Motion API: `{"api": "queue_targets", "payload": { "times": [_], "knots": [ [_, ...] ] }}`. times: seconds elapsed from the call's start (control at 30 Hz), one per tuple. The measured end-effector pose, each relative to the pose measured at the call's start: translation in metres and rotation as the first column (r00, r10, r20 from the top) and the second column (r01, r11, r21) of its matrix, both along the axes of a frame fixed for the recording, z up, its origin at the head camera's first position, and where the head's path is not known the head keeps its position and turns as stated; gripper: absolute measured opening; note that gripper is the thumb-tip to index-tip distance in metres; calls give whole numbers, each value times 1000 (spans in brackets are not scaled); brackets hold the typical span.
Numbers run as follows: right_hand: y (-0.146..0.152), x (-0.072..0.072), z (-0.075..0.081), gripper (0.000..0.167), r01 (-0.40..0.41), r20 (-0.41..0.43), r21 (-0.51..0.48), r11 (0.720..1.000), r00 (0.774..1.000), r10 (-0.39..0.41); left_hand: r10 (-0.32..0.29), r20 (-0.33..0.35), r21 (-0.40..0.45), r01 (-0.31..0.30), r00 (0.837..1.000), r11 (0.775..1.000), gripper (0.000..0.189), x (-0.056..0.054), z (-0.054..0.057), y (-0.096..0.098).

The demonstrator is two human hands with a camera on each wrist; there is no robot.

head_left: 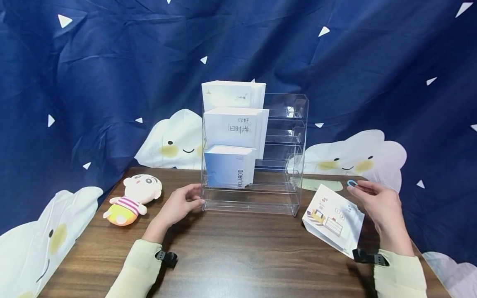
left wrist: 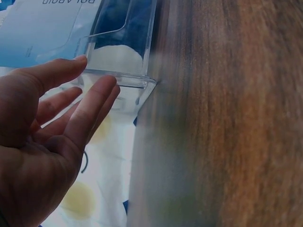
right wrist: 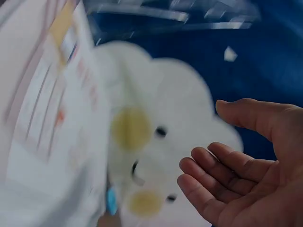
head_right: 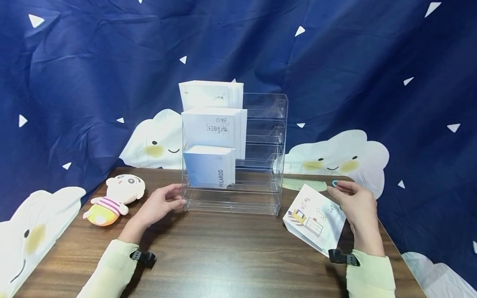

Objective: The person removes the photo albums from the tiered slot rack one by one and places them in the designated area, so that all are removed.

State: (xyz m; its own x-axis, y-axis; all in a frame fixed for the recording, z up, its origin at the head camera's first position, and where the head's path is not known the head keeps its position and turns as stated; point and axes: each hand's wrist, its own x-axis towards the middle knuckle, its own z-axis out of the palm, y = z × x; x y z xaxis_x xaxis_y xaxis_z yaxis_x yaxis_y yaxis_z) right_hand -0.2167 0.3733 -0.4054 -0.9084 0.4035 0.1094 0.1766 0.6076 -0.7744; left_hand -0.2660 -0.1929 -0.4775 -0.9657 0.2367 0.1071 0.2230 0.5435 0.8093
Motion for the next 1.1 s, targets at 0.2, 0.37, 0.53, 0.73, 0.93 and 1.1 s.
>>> {"api": "queue_targets", "payload": {
  "times": [0.2, 0.37, 0.53, 0.73, 0.93, 1.1],
  "knots": [
    [-43, 0, 24, 54, -107, -153, -37, 994, 983, 100, 2, -1, 6, -2, 1000, 1000, 58, 2, 1, 0],
    [-82, -3, 35, 51, -156, -212, -21, 988, 966, 148, 11, 7, 2, -11, 1000, 1000, 59, 0, 0, 1],
    [-125, -12, 38, 50, -248, -220, -31, 968, 947, 236, 19, 8, -6, -18, 1000, 1000, 59, 0, -1, 2],
    [-166, -27, 34, 52, -363, -235, -115, 925, 915, 329, 21, -1, -7, -21, 1000, 1000, 58, 1, -2, 1],
    [-201, -39, 28, 48, -450, -300, -230, 863, 876, 376, 12, 2, -3, -12, 1000, 1000, 58, 1, -3, 2],
    [-224, -48, 25, 49, -478, -361, -263, 838, 854, 373, 25, 4, 0, -25, 1000, 1000, 57, 1, -3, 2]
  ]
}}
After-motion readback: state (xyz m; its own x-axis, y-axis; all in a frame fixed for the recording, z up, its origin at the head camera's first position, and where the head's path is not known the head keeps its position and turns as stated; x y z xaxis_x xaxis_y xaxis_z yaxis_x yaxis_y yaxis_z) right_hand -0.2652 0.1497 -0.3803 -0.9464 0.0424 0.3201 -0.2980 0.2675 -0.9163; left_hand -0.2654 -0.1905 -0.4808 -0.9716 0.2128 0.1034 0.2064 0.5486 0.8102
